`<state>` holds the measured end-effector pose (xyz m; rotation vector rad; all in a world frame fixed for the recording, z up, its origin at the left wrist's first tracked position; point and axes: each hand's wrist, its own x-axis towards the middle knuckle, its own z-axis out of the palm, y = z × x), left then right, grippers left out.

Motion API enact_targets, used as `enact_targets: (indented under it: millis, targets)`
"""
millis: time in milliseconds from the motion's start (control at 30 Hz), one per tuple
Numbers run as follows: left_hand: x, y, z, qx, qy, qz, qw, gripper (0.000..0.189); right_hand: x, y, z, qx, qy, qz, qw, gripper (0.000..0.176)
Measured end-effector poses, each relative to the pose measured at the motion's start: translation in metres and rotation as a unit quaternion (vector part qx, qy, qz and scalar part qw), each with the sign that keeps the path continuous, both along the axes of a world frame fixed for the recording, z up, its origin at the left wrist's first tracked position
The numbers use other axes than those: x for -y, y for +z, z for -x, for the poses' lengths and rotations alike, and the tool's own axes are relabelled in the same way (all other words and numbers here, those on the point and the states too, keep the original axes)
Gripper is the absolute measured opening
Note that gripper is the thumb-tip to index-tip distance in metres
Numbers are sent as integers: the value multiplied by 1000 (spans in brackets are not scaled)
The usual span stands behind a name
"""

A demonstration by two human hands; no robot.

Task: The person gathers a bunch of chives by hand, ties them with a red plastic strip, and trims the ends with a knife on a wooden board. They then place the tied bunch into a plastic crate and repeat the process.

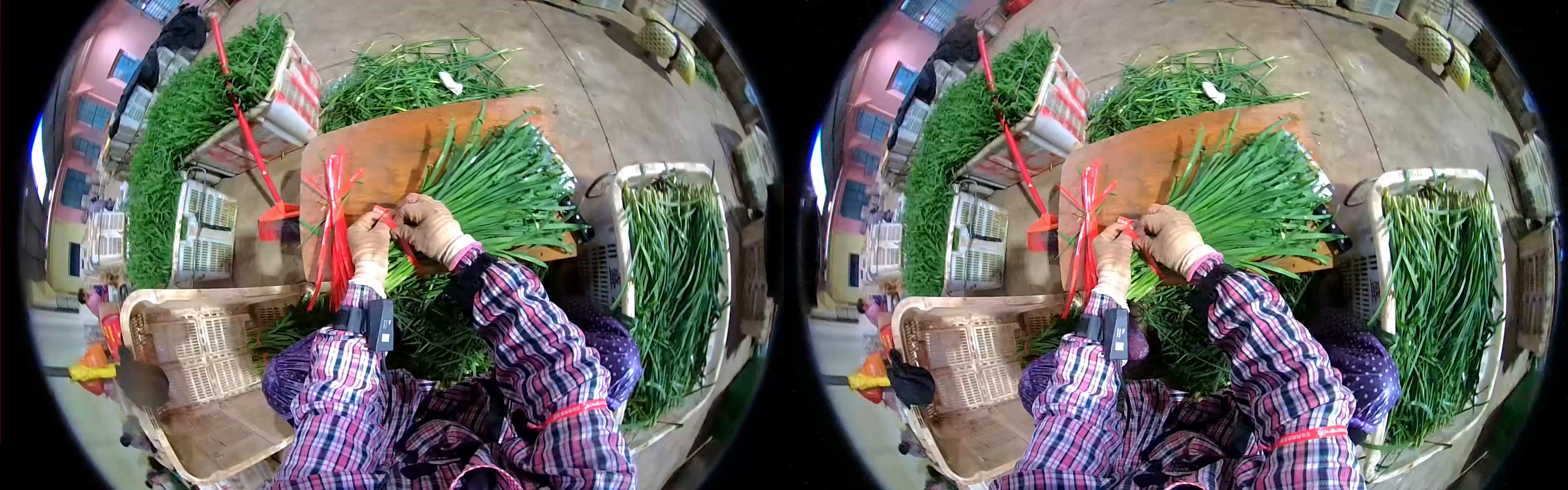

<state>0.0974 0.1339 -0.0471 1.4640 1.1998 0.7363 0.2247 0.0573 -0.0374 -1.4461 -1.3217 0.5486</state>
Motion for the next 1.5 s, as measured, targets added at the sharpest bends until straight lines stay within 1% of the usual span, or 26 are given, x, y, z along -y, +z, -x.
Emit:
enact_targets:
  millis: [33,67,133,167,200,233,267,300,333,433,533,667,733,767,800,867,933,1000,1033,1067,1133,1233,1333,1367,1467,1500]
  targets:
    - [-2,-1,2,8,10,2,1000,16,-4,-4,-1,-2,0,11,1000,18]
    - [-3,-3,3,11,0,-5,1000,14,-6,-7,-2,31,-11,19,999,18]
    - [-1,-8,1,24,-24,-17,999,11,-5,-8,-2,4,-9,12,1000,17]
    - [-1,-11,2,-15,-27,-56,998,9,-4,-9,-4,15,-5,20,1000,17]
    - [2,-14,0,-7,-21,-50,998,9,-4,-10,-4,-11,-16,24,1000,17]
    - [2,-16,0,-5,-28,-78,997,9,-7,-10,-3,-38,-26,26,999,16]
    - [2,-16,1,-5,-35,-108,993,8,-7,-10,-2,-21,-43,9,999,16]
    - [2,-15,-1,-17,-31,-152,988,9,-5,-7,-2,-31,-48,34,998,16]
    - [4,-14,-2,11,-28,-99,995,10,-4,-5,-3,-40,-53,59,996,16]
    - [9,-4,0,-92,-54,-192,976,13,-5,-5,-4,-57,-37,56,996,15]
    - [10,-4,0,-95,-68,-240,964,15,-4,-4,-6,-80,-12,97,992,13]
    - [20,0,-1,-52,-32,-237,969,8,-6,-7,-10,-100,14,123,987,13]
    - [26,-1,1,-32,-23,-248,968,8,-6,-2,-14,-59,15,148,987,13]
    - [26,0,3,-16,-13,-265,964,7,-8,-6,-15,-97,25,164,981,13]
    - [27,1,6,-18,-27,-269,962,8,-7,17,-10,-133,20,213,968,13]
    - [31,1,9,-16,-17,-276,961,9,-6,18,-11,-101,44,190,976,12]
    - [34,7,10,-43,-29,-287,957,12,-9,20,-8,-80,69,124,987,11]
    - [33,7,11,-40,-43,-284,957,14,-12,25,-10,56,72,101,991,12]
    - [33,7,11,-31,-30,-302,952,12,-14,28,-6,56,54,92,993,12]
    - [35,7,11,-21,-24,-319,947,10,-13,25,-6,63,59,113,990,13]
    - [37,6,10,-22,-35,-305,952,11,-16,25,-4,14,46,128,991,13]
    - [38,11,3,-12,-32,-311,950,7,-19,19,-16,40,36,108,993,13]
    - [36,16,4,-4,-48,-315,948,4,-22,17,-18,81,40,173,981,15]
    - [36,18,4,-4,-45,-324,945,4,-20,18,-19,47,43,195,979,16]
    - [40,22,3,-6,-48,-339,940,4,-21,15,-22,97,60,189,975,15]
    - [40,20,2,-7,-46,-363,930,5,-24,13,-22,103,62,225,967,16]
